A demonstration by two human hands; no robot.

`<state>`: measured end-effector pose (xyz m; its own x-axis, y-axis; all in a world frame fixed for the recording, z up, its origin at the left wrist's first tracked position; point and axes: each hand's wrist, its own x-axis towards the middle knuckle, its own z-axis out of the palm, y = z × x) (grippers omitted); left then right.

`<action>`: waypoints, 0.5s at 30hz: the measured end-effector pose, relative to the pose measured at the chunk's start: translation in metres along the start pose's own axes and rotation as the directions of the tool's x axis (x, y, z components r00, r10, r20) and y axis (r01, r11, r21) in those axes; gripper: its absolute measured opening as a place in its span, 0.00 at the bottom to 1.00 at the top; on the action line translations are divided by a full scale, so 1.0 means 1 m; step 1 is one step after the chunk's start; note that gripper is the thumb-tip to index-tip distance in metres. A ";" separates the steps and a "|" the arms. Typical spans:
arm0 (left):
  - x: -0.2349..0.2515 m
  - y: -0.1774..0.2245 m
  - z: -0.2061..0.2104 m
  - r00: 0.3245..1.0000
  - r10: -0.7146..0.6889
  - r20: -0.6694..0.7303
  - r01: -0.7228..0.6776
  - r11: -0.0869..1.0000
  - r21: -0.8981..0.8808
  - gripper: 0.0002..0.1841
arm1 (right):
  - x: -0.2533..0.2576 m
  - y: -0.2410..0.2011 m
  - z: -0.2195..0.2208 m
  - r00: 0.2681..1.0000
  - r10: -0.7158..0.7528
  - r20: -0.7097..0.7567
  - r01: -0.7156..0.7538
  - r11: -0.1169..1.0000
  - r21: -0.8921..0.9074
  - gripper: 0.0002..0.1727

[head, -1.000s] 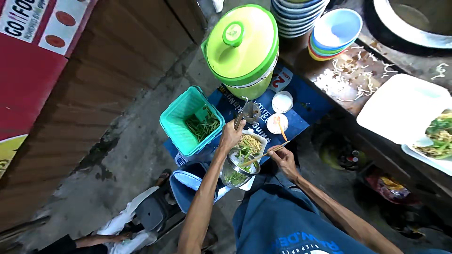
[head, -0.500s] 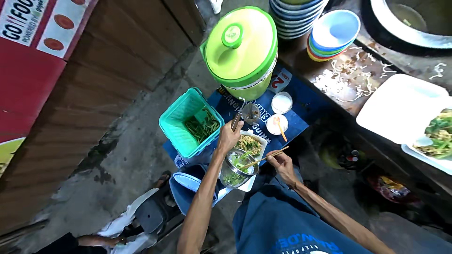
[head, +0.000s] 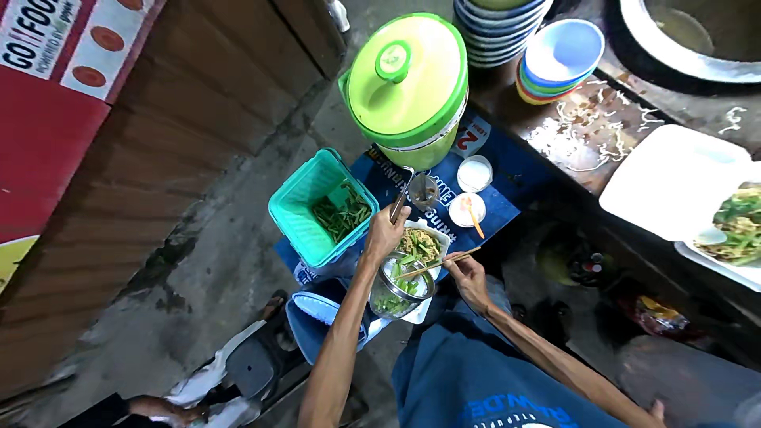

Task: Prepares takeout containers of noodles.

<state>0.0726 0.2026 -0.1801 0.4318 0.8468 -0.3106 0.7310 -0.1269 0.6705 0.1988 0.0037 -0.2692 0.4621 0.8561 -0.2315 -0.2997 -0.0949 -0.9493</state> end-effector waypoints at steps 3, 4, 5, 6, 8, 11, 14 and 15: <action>-0.004 0.001 -0.002 1.000 0.005 -0.016 -0.005 1.000 0.009 0.22 | 0.008 0.000 -0.011 0.996 -0.038 -0.076 0.038 0.999 -0.001 0.07; -0.005 0.001 -0.004 1.000 0.001 -0.018 -0.001 1.000 0.013 0.22 | 0.010 -0.005 -0.016 0.995 -0.052 -0.088 0.052 0.999 -0.013 0.07; -0.006 0.000 -0.004 1.000 -0.002 -0.017 0.002 1.000 0.016 0.22 | 0.010 -0.010 -0.020 0.994 -0.062 -0.094 0.060 0.998 -0.025 0.07; -0.007 -0.001 -0.005 1.000 -0.006 -0.017 0.006 1.000 0.015 0.22 | 0.009 -0.015 -0.023 0.993 -0.070 -0.091 0.067 0.997 -0.032 0.07; -0.008 -0.002 -0.005 1.000 -0.013 -0.024 0.013 1.000 0.009 0.22 | 0.006 -0.021 -0.020 0.995 -0.072 -0.075 0.070 0.997 -0.027 0.07; -0.012 -0.003 -0.006 0.999 -0.016 -0.041 0.016 1.000 0.006 0.22 | -0.001 -0.019 -0.009 0.997 -0.066 -0.045 0.066 0.998 -0.003 0.07; -0.016 0.001 -0.010 0.998 -0.033 -0.049 0.033 0.999 0.004 0.21 | 0.000 -0.013 -0.007 0.996 -0.067 -0.054 0.066 0.998 -0.017 0.08; -0.018 0.002 -0.011 0.998 -0.034 -0.061 0.034 0.999 -0.004 0.21 | 0.002 -0.014 -0.010 0.995 -0.074 -0.072 0.073 0.997 -0.024 0.08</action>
<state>0.0603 0.1924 -0.1659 0.3733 0.8808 -0.2913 0.7432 -0.0960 0.6622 0.2117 0.0015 -0.2586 0.5417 0.8222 -0.1749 -0.2447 -0.0448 -0.9686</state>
